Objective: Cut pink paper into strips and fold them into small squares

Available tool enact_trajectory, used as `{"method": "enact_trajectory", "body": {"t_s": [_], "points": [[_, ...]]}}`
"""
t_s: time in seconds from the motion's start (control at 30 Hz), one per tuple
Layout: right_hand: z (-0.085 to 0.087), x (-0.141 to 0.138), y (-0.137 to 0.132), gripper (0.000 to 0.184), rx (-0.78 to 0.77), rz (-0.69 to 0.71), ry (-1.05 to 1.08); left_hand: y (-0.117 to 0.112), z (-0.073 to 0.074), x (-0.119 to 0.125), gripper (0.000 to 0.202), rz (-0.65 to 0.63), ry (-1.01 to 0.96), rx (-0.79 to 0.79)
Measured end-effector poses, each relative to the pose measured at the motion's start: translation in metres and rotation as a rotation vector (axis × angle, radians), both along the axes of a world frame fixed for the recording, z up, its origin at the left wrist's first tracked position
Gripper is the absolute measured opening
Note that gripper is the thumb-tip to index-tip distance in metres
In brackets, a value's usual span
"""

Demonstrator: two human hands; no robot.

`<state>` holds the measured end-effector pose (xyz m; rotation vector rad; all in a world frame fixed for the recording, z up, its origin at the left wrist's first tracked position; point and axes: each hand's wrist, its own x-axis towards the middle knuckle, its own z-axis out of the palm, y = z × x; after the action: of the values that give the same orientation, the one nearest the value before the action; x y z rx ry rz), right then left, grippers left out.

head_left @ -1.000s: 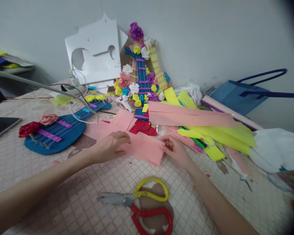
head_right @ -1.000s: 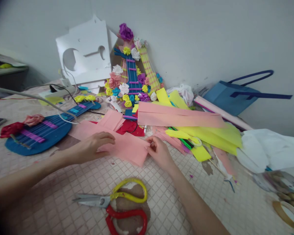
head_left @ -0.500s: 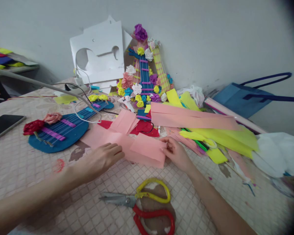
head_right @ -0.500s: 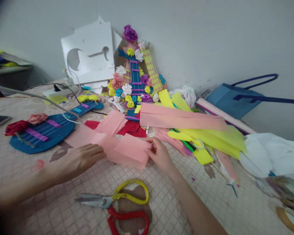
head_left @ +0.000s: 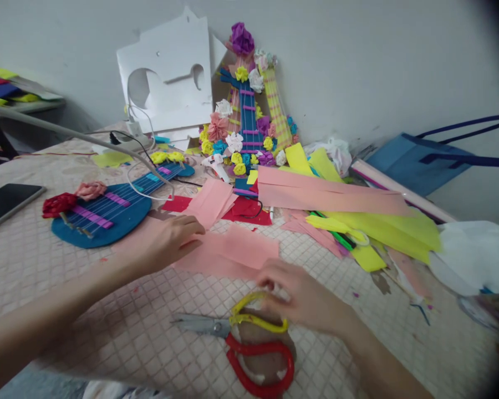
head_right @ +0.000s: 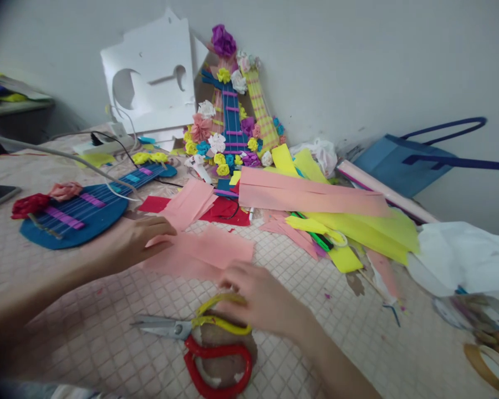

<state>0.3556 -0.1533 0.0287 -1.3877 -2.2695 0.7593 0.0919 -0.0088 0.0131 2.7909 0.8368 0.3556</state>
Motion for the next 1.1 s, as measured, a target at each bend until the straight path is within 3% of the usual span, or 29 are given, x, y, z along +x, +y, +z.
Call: {"method": "enact_trajectory", "body": {"t_s": [0.07,0.13,0.3,0.47,0.63,0.73,0.9,1.0,1.1], "points": [[0.001,-0.015,-0.012,0.027,-0.029,0.091,-0.120,0.002,0.004,0.004,0.021,0.020,0.004,-0.030],[-0.001,-0.026,-0.021,0.035,-0.025,0.091,-0.216,0.002,0.006,0.009,0.021,0.024,-0.012,-0.049],[-0.009,-0.036,-0.033,0.037,-0.085,0.031,-0.297,0.013,0.012,0.015,0.022,0.075,-0.043,-0.088],[-0.008,-0.029,-0.034,0.031,-0.195,0.015,-0.229,0.036,0.022,0.003,0.023,0.140,-0.118,-0.114],[0.017,0.024,-0.019,0.037,-0.217,-0.072,-0.080,0.035,0.016,-0.001,0.023,0.152,-0.131,-0.202],[0.021,0.076,-0.007,0.024,-0.160,-0.220,-0.063,0.031,0.007,0.003,0.022,0.110,-0.127,-0.247],[-0.008,0.135,0.010,0.019,-0.018,-0.433,-0.097,0.032,0.002,0.003,0.021,0.147,-0.177,-0.212],[-0.025,0.144,0.017,0.020,0.023,-0.461,-0.221,0.028,-0.001,0.005,0.018,0.215,-0.218,-0.195],[-0.031,0.143,0.020,0.019,0.019,-0.437,-0.251,0.017,-0.006,0.018,0.014,0.213,-0.195,-0.231]]}}
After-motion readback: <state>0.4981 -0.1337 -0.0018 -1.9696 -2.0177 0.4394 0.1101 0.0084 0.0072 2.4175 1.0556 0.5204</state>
